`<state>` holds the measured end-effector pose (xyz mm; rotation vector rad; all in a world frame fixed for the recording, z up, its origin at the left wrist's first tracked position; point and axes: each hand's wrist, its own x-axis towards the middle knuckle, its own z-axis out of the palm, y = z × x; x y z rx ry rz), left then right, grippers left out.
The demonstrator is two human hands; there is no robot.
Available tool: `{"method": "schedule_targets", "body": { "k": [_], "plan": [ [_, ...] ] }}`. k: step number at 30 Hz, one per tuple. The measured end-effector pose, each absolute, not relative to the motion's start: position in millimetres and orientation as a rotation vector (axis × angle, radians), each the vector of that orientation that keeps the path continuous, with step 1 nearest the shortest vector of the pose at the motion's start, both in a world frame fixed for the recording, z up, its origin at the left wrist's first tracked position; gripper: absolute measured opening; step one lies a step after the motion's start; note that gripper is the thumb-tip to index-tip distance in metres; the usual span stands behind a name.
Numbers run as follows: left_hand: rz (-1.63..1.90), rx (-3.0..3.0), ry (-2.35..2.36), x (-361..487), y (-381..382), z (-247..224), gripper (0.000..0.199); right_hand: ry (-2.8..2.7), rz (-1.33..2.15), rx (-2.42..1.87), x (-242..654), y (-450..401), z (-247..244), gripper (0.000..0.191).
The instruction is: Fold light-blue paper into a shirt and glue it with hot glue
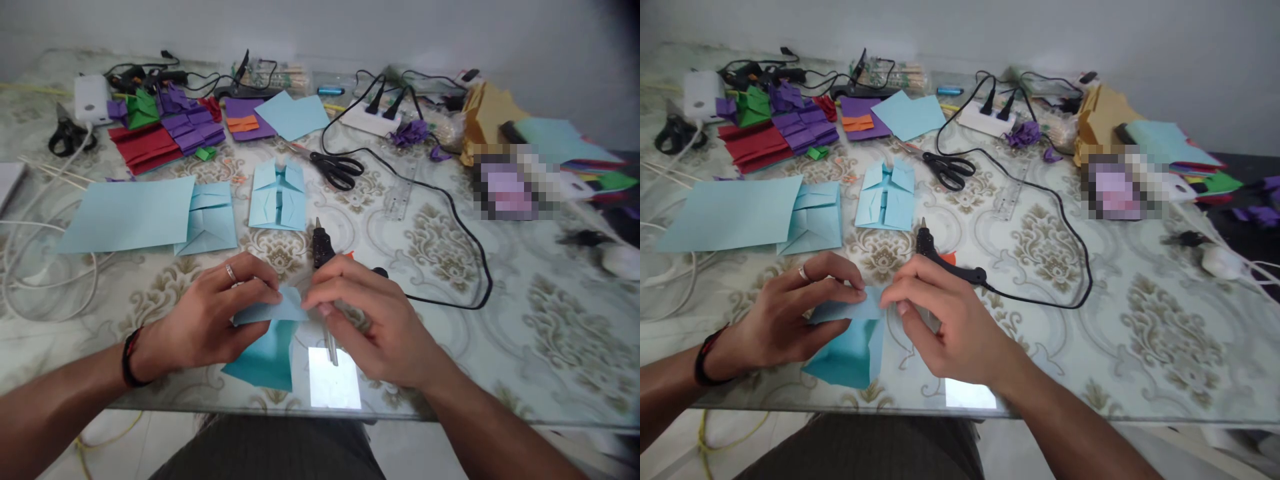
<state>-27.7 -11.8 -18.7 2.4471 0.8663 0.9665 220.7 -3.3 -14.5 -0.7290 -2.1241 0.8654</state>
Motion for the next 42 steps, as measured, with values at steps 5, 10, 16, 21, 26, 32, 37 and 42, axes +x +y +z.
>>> {"method": "schedule_targets", "body": {
  "k": [5,10,16,21,26,32,37,42],
  "plan": [
    [0.973,2.446,0.863,-28.0,-11.7,-20.0,0.021,-2.114,0.893,-0.696,220.9,-3.3,-15.8,0.024],
    [0.974,2.441,0.857,-28.1,-11.5,-20.4,0.021,-2.121,0.883,-0.690,220.6,-2.9,-16.2,0.026],
    [0.956,2.453,0.869,-27.1,-12.2,-18.4,0.021,-2.155,0.886,-0.703,222.4,-3.0,-15.3,0.029],
    [0.970,2.451,0.866,-27.2,-11.9,-18.2,0.022,-2.156,0.871,-0.708,222.5,-3.0,-14.6,0.029],
    [0.974,2.450,0.868,-27.1,-11.7,-18.2,0.022,-2.148,0.880,-0.726,222.0,-3.1,-13.6,0.026],
    [0.971,2.445,0.853,-26.9,-11.5,-18.7,0.022,-2.128,0.886,-0.734,221.4,-3.1,-13.7,0.022],
    [0.978,2.437,0.848,-27.8,-11.5,-20.4,0.023,-2.123,0.897,-0.732,221.2,-3.3,-14.0,0.019],
    [0.973,2.436,0.856,-28.1,-11.9,-19.1,0.024,-2.124,0.894,-0.722,220.6,-3.1,-13.7,0.023]
  ]
}}
